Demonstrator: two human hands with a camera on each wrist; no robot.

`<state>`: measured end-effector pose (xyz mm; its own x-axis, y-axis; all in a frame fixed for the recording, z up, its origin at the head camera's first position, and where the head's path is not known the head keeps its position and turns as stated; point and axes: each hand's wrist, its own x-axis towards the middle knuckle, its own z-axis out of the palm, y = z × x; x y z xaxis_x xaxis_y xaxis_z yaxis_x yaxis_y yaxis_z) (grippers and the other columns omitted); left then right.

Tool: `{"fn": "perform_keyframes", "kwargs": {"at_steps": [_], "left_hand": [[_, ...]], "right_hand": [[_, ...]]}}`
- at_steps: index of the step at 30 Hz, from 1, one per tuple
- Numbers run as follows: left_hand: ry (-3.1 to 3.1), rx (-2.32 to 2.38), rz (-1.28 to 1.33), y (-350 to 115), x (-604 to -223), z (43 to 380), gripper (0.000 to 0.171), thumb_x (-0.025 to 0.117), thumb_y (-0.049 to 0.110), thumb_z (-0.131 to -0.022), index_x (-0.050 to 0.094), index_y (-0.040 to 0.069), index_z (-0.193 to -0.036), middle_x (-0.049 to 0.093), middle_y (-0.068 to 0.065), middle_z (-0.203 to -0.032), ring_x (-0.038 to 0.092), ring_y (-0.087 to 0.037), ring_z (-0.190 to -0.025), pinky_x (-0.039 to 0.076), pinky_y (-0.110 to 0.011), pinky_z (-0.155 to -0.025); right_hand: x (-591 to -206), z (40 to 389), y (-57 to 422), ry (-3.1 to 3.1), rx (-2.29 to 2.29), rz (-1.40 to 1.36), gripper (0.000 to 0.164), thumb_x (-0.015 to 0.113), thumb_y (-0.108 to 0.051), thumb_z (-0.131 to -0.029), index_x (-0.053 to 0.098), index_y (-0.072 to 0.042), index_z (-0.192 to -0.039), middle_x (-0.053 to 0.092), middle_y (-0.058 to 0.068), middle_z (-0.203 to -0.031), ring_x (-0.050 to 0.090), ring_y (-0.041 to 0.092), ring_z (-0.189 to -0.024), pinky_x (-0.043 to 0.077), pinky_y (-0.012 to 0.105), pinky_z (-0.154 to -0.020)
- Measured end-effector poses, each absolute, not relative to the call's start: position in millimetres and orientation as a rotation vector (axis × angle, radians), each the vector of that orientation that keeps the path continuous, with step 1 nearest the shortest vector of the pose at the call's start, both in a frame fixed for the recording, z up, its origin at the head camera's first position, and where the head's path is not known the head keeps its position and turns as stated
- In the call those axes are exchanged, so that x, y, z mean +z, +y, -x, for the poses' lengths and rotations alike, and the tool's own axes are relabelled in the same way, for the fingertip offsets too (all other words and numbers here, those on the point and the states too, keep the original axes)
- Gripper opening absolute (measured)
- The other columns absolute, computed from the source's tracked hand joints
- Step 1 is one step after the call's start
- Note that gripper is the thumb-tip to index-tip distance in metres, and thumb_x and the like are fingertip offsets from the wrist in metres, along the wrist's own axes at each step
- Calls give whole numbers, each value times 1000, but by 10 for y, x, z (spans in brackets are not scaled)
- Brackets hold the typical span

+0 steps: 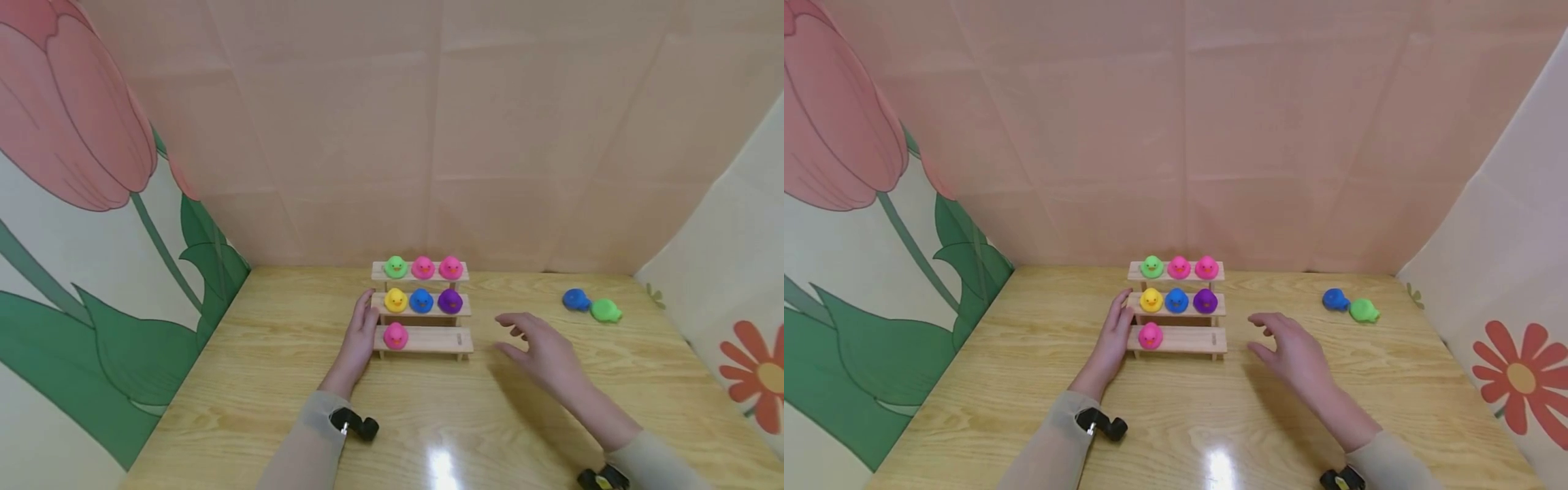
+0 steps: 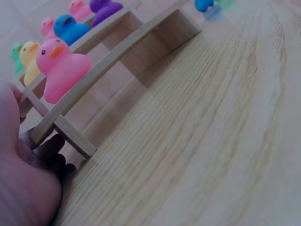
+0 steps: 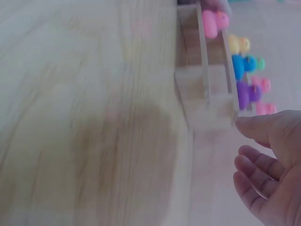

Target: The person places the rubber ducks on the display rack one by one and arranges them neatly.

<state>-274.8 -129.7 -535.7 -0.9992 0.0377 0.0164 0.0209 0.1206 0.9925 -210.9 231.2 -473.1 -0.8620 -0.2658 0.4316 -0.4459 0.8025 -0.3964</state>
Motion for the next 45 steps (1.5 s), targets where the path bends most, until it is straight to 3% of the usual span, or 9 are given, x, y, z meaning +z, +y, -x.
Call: {"fn": "perform_keyframes", "kwargs": {"at_steps": [11,19,25,30,38,45], "left_hand": [[2339,2069,-73,-1303,-5375,2756,58,43,65,-114,31,50,-170,33,-10,-179,33,-34,-163,24,-61,-132],[2354,2066,-87,-1307,-5386,2763,62,42,62,-116,31,42,-173,35,-13,-177,32,-37,-163,23,-63,-132],[2348,2080,-79,-1306,-5385,2775,58,43,60,-116,32,45,-171,34,-13,-178,32,-37,-163,23,-63,-132],[2347,2081,-82,-1307,-5384,2773,62,43,59,-116,31,38,-173,33,-14,-178,30,-38,-164,22,-64,-132],[2343,2077,-89,-1308,-5392,2766,61,42,61,-116,31,42,-173,33,-15,-178,30,-38,-164,22,-64,-132],[2355,2062,-86,-1306,-5395,2776,61,41,66,-114,31,46,-171,31,-12,-179,30,-36,-164,22,-63,-132]], "right_hand": [[-4803,2218,2891,-2605,657,-447,52,91,-12,-92,68,-2,-138,76,20,-122,74,41,-101,61,61,-78],[-4756,2311,3333,-2663,651,-313,50,87,-16,-97,65,-1,-140,73,27,-123,72,49,-102,59,67,-76],[-4752,2410,3683,-2734,629,-222,56,82,-24,-103,60,4,-146,70,34,-127,67,59,-108,56,71,-77],[-4802,2497,3917,-2740,610,-204,61,80,-25,-104,56,9,-148,66,40,-129,66,61,-107,54,72,-76],[-4845,2632,4156,-2776,591,-174,65,77,-28,-106,52,13,-150,52,46,-144,50,69,-124,43,83,-94],[-4890,2734,4320,-2857,603,-115,75,74,-35,-108,43,13,-157,40,51,-151,37,74,-133,34,89,-101]]}}
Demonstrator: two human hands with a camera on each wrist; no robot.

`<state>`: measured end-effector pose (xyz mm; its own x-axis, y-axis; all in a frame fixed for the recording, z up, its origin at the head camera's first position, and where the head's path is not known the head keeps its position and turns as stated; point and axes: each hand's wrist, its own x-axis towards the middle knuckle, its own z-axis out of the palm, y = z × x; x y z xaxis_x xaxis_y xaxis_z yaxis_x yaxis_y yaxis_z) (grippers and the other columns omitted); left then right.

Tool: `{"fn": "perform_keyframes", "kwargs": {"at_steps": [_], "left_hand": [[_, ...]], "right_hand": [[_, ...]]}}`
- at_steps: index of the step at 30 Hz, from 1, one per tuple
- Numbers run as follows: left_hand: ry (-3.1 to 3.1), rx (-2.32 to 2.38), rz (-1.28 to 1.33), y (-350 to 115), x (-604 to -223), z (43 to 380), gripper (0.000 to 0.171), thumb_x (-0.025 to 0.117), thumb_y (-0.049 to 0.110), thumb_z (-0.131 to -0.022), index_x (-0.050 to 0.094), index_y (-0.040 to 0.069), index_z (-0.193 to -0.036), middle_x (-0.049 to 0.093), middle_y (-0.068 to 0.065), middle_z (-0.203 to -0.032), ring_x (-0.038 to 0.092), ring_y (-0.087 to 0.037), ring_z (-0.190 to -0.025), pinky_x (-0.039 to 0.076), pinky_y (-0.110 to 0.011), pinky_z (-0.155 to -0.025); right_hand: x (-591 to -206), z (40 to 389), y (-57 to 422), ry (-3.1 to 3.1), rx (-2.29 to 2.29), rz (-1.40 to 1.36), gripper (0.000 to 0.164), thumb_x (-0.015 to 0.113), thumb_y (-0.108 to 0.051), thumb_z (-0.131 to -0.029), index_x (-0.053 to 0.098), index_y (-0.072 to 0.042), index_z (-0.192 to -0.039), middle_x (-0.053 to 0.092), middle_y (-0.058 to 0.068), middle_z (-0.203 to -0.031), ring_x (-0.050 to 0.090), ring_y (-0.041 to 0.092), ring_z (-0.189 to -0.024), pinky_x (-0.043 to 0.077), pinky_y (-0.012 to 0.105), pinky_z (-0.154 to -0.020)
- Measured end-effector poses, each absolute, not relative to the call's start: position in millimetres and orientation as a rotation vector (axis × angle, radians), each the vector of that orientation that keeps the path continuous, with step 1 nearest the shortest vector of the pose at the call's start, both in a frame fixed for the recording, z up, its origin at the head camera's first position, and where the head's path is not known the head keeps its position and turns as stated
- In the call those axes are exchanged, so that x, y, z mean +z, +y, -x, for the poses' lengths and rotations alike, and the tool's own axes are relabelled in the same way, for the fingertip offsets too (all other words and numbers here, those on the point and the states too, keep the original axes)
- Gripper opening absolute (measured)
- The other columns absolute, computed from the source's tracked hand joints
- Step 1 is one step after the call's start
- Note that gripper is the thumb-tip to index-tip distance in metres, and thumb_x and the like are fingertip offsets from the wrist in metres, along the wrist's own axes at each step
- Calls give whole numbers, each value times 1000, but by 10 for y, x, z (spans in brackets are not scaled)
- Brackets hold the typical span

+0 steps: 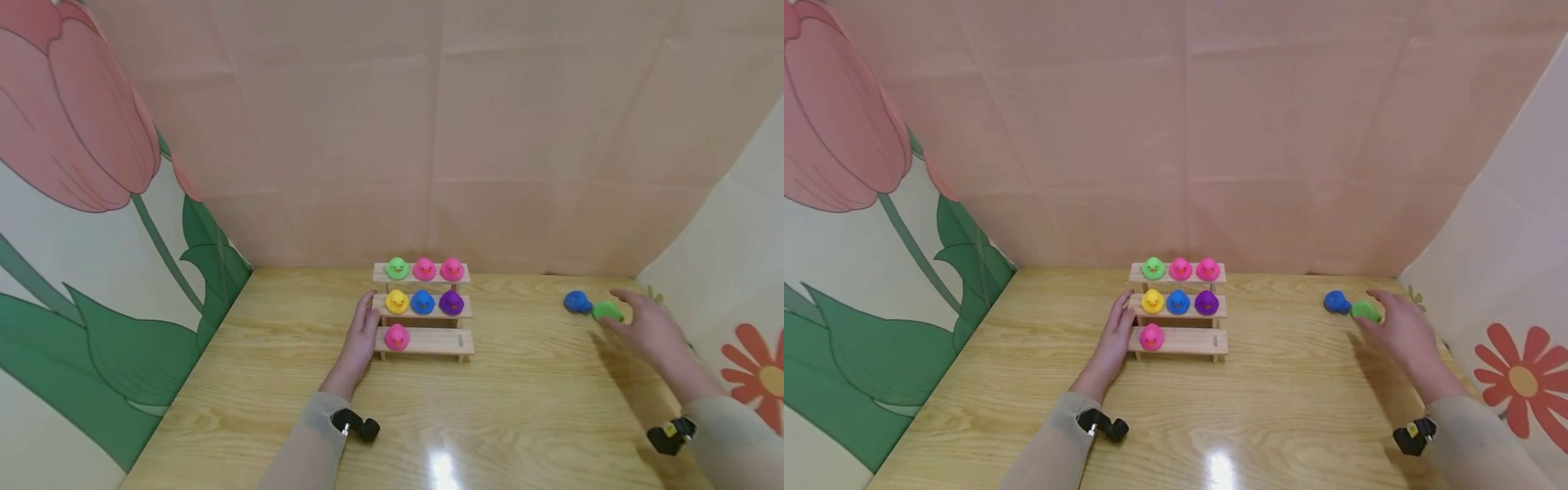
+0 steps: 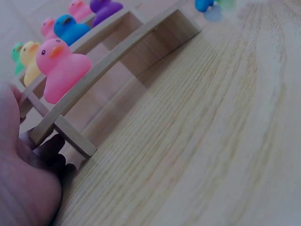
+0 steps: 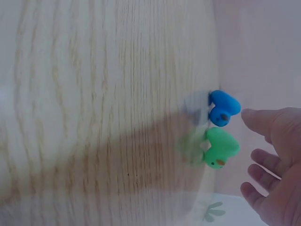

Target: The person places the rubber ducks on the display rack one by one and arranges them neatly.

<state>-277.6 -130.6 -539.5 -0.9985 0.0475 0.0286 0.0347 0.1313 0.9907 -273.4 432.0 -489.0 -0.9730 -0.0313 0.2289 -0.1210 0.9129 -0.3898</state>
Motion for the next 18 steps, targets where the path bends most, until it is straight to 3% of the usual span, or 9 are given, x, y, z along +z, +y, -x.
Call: {"fn": "perform_keyframes", "kwargs": {"at_steps": [3,10,18], "left_hand": [[2350,2057,-75,-1306,-5393,2776,60,42,67,-114,31,48,-171,29,-9,-180,30,-35,-164,22,-62,-132],[2360,2064,-86,-1302,-5398,2791,63,42,64,-115,32,41,-173,32,-13,-179,30,-38,-163,23,-64,-131],[2364,2054,-64,-1295,-5393,2781,59,42,66,-114,33,49,-170,34,-12,-178,32,-36,-163,23,-64,-132]], "right_hand": [[-4920,2765,4334,-2860,616,-155,74,75,-32,-108,43,13,-157,42,51,-151,38,74,-133,34,88,-102],[-4999,2876,4276,-2876,647,-226,75,78,-26,-106,42,12,-159,42,50,-151,42,71,-132,37,86,-102],[-5053,2987,4184,-2866,615,-262,73,80,-24,-103,46,11,-157,46,48,-150,43,70,-133,36,83,-107]]}}
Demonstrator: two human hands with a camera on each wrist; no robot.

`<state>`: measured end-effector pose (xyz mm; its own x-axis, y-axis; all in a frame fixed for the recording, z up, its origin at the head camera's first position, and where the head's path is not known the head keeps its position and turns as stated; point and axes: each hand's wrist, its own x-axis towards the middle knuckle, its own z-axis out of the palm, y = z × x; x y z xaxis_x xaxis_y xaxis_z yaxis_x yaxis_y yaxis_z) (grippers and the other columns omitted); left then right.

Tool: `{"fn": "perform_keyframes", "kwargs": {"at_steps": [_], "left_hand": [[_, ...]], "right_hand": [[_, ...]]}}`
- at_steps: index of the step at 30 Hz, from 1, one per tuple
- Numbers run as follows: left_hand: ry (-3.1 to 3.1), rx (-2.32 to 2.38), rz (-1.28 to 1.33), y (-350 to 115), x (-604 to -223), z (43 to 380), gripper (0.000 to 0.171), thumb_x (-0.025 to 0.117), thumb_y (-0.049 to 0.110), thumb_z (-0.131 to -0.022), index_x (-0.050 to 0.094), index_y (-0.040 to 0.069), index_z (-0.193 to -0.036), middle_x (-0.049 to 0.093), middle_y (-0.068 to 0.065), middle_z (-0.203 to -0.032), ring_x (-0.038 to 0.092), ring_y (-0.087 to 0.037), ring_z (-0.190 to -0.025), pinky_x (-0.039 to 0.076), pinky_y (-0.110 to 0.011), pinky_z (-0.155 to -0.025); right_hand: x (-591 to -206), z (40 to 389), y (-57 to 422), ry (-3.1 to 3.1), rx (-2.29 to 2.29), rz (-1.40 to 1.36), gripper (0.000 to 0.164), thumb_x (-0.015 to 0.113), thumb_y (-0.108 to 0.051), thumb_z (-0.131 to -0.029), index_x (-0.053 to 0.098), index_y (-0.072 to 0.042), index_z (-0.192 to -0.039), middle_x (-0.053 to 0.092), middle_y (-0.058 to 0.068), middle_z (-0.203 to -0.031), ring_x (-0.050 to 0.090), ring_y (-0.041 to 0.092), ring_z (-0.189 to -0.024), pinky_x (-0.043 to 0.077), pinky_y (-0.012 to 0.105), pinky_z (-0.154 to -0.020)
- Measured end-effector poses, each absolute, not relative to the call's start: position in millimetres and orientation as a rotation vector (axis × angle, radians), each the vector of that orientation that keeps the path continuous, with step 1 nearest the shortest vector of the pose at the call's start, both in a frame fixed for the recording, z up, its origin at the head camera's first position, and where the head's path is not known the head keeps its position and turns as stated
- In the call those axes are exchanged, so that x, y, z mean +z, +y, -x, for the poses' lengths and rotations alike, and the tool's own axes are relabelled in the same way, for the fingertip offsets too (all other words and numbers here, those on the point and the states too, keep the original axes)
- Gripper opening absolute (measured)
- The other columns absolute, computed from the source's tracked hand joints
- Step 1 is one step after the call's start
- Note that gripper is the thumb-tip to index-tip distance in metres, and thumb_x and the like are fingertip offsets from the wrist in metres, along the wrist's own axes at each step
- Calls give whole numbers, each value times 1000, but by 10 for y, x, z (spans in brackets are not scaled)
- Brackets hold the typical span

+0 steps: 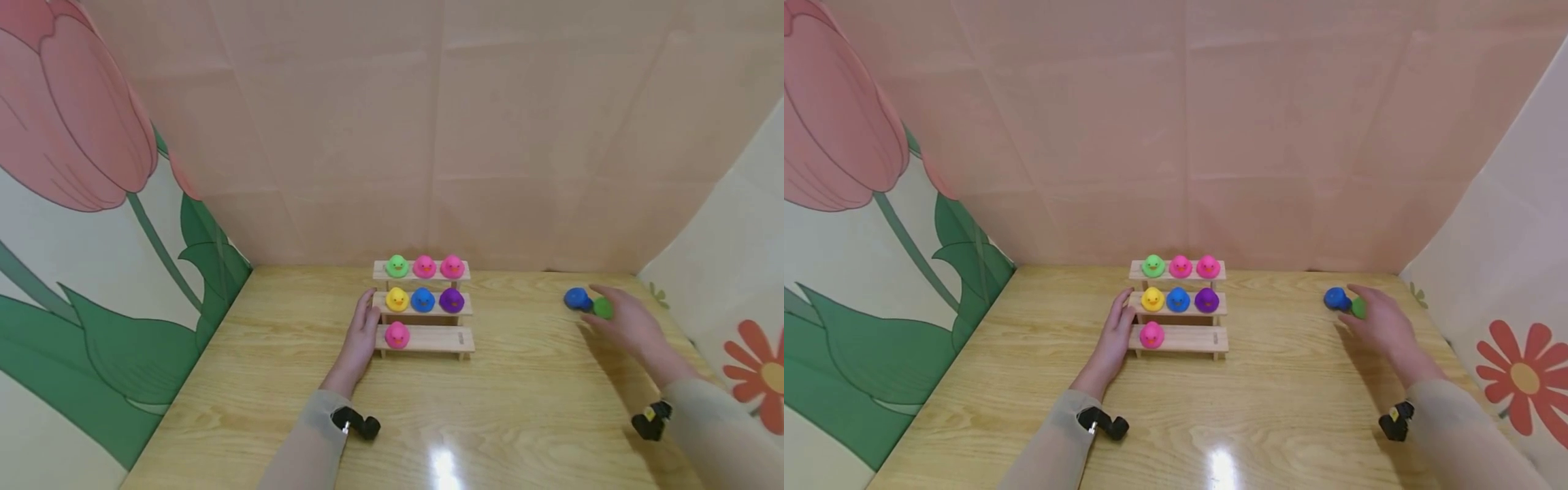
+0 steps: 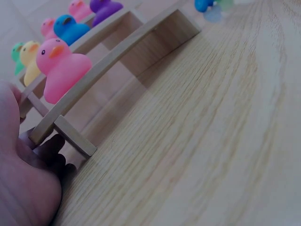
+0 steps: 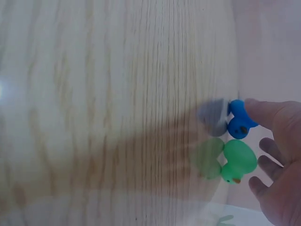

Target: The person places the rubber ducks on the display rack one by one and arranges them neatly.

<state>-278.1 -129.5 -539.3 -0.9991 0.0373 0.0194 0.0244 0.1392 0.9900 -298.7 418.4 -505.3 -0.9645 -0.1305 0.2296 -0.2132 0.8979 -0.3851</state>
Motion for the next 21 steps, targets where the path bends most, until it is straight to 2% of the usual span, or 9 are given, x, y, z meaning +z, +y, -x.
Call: {"fn": "perform_keyframes", "kwargs": {"at_steps": [5,12,21], "left_hand": [[2351,2045,-58,-1296,-5389,2775,57,41,66,-114,31,53,-169,34,-11,-178,32,-36,-163,22,-64,-132],[2358,2044,-49,-1294,-5378,2782,51,40,54,-118,32,54,-168,35,-8,-178,31,-35,-163,21,-64,-132],[2356,2044,-50,-1303,-5386,2777,52,40,59,-117,31,56,-168,31,-7,-179,30,-36,-164,21,-65,-131]], "right_hand": [[-5055,3039,4110,-2887,587,-277,72,79,-25,-105,46,12,-156,46,47,-151,43,70,-134,36,83,-108],[-5050,3097,4027,-2900,531,-279,68,77,-25,-106,48,15,-153,49,49,-147,48,70,-131,40,83,-106],[-5135,3154,4005,-2855,471,-276,63,77,-29,-106,55,10,-150,55,47,-143,54,69,-124,44,82,-99]]}}
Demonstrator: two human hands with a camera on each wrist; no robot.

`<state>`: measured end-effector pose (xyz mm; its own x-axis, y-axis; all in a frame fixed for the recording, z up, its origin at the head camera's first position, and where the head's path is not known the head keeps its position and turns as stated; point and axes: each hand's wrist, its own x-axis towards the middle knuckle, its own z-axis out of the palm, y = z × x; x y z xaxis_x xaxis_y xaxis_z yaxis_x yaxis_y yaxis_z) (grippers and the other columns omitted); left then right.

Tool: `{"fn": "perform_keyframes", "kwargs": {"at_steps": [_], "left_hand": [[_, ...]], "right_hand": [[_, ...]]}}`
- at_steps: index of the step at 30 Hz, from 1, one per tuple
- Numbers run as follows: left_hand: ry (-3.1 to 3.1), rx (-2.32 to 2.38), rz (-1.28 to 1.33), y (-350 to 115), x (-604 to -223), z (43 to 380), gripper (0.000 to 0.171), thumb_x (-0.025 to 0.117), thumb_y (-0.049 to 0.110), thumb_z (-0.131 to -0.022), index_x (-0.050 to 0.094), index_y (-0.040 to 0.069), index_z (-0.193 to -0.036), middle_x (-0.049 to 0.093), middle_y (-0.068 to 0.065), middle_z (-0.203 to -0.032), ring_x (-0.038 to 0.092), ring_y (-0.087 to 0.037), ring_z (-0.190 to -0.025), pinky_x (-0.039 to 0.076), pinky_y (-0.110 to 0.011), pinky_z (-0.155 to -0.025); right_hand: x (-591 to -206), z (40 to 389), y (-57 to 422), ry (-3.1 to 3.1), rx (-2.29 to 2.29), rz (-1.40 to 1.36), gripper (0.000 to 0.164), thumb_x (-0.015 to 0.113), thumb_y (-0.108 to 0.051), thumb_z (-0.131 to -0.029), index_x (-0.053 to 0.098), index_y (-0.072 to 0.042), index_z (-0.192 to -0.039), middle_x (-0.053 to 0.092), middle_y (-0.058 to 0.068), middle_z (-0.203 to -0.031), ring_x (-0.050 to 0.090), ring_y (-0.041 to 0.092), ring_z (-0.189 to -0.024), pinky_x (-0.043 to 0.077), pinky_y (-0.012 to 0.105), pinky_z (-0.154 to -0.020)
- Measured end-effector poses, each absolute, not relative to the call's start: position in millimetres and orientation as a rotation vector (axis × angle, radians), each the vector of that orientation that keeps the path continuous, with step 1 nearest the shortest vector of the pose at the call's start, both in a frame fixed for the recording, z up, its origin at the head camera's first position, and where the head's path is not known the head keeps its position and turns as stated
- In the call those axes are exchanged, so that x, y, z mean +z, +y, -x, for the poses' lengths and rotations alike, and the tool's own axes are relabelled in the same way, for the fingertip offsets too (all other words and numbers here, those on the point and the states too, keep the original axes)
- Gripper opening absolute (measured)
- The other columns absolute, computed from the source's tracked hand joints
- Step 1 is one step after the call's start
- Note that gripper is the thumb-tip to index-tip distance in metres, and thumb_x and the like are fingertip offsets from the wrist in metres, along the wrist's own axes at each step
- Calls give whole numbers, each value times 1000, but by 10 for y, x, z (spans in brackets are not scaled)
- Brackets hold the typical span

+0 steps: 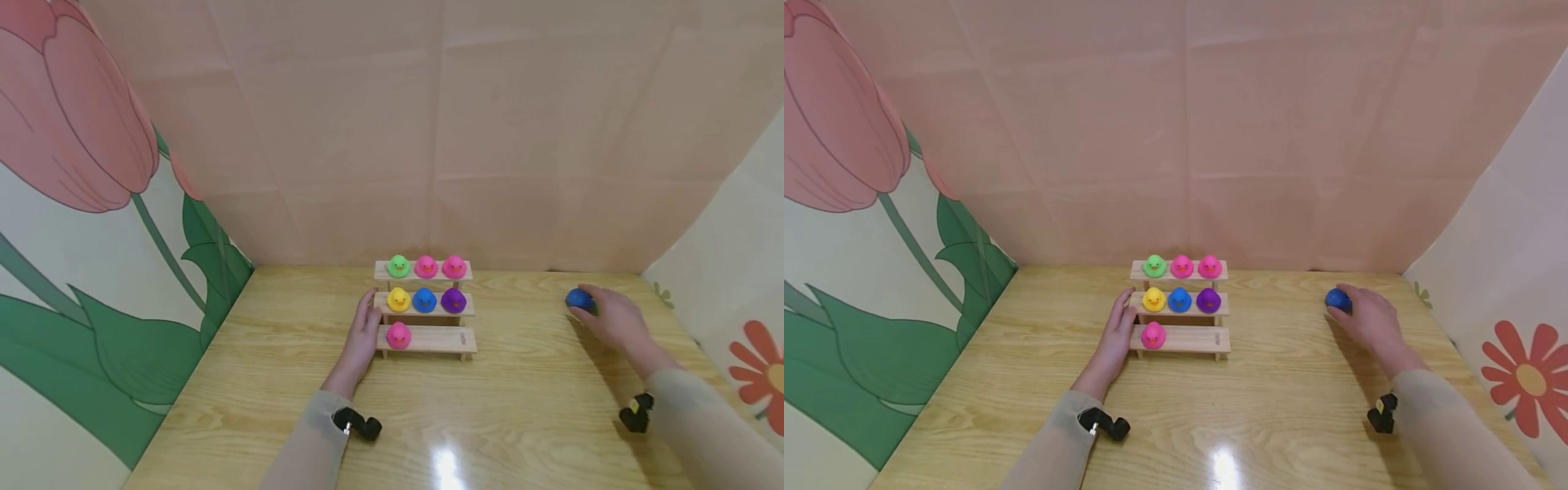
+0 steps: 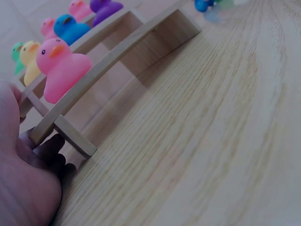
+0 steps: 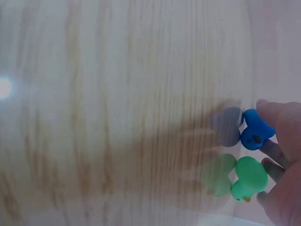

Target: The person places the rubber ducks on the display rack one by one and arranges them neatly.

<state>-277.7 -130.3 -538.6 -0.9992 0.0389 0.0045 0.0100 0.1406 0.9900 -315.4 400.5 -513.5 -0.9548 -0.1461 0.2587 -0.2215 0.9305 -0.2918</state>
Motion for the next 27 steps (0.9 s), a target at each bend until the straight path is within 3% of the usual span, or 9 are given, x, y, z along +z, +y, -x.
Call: {"fn": "perform_keyframes", "kwargs": {"at_steps": [8,17,27], "left_hand": [[2356,2048,-51,-1300,-5390,2784,50,40,57,-118,32,56,-167,31,-7,-180,29,-36,-164,21,-65,-132],[2349,2052,-64,-1307,-5414,2793,59,42,72,-111,31,56,-167,30,-6,-180,29,-35,-164,20,-64,-132],[2354,2043,-57,-1309,-5391,2782,61,41,69,-113,31,50,-170,41,-10,-174,35,-35,-162,23,-64,-131]], "right_hand": [[-5186,3148,3982,-2800,430,-249,60,80,-29,-103,59,11,-143,60,46,-136,58,68,-116,45,81,-95],[-5189,3149,3948,-2782,450,-213,56,79,-25,-104,59,14,-139,61,46,-133,57,68,-114,42,80,-99],[-5149,3087,3817,-2784,528,-230,53,82,-26,-102,64,13,-134,70,41,-122,61,61,-107,43,73,-96]]}}
